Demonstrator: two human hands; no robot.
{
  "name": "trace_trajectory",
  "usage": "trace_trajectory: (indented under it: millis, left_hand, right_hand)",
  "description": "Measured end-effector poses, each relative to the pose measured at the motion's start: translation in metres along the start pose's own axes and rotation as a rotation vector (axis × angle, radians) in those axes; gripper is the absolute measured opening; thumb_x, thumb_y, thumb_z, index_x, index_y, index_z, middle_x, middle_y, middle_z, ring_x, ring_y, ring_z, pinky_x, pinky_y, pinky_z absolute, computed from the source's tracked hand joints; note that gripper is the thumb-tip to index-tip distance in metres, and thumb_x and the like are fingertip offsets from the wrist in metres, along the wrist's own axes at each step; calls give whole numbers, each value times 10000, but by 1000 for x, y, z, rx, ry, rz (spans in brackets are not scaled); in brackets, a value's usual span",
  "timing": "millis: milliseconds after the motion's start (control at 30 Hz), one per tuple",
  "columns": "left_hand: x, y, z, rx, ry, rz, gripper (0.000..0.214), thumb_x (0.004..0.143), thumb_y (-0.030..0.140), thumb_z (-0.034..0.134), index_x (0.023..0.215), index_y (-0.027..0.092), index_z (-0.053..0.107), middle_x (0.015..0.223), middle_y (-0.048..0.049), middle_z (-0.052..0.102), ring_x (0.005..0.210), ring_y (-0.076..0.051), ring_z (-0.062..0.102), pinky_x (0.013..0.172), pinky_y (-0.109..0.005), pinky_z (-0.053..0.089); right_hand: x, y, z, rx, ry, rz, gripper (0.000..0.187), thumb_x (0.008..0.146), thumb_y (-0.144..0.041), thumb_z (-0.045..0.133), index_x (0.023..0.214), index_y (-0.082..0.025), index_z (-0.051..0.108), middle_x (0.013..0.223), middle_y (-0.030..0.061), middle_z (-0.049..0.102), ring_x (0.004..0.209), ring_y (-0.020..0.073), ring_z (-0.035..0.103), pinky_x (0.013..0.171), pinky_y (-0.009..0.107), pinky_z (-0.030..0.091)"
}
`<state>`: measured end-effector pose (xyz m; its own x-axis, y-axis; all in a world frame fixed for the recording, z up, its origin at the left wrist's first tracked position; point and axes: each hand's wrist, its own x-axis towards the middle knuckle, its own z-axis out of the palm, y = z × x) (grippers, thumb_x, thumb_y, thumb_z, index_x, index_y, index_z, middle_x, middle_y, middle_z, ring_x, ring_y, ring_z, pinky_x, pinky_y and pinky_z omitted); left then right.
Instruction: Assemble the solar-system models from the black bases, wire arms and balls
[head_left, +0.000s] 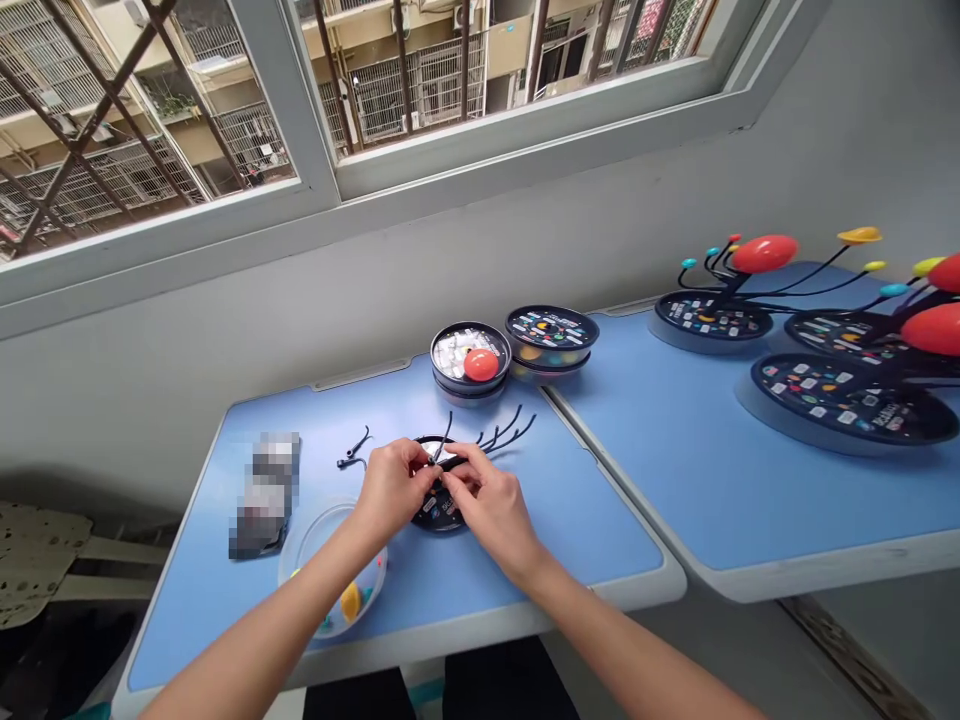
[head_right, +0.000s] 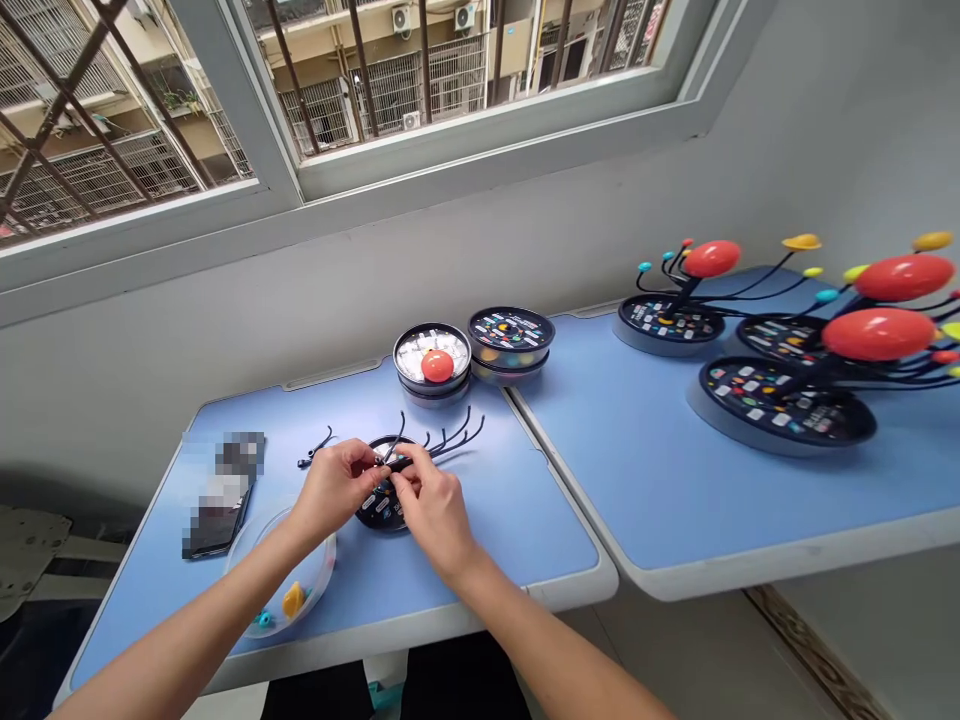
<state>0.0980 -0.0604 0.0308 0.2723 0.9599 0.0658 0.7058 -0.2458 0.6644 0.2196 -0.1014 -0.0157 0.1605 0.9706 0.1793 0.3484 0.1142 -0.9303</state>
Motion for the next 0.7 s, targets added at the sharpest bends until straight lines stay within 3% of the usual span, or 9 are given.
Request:
trace_trajectory:
  millis: [67, 233, 400, 700]
  left_hand:
    - [0, 1, -1, -15, -7, -19, 78, 671, 118, 612, 606, 153, 587, 557, 33, 550, 520, -95, 478, 511, -204, 363]
    - [-1, 0, 3, -10, 42, -49, 35, 671, 142, 598, 647, 146, 623, 544, 33, 541, 500, -94, 462, 495, -207, 365]
    - [-4, 4, 4, -73, 35, 0, 210, 661, 92, 563, 804, 168, 697, 619, 25, 559, 512, -87, 467, 519, -207, 395]
    - [-4, 0, 2, -259, -49, -90, 187, 674, 132, 547, 798, 148, 686, 511, 55, 471, 476, -87, 436, 465, -198, 353]
  right_hand:
    - [-5, 0, -3, -48, 5, -34, 261, 801, -197, 445, 1037, -204, 556, 666, -2, 646, 550, 150, 583, 576, 253, 446]
    - [-19, 4, -11, -94, -46, -66, 223, 830, -216, 434, 980, -213, 599, 746, 25, 678, 625, 169, 610, 584, 261, 456]
    - [-15, 7, -19, -16, -6, 26, 277, 811, -254, 453, 1026, -207, 621, 677, 11, 670, 526, 153, 574, 548, 268, 459]
    - [-4, 10, -21, 87, 3, 132, 366, 796, -304, 454, 1084, -135, 606, 659, 22, 653, 467, 130, 542, 493, 253, 458]
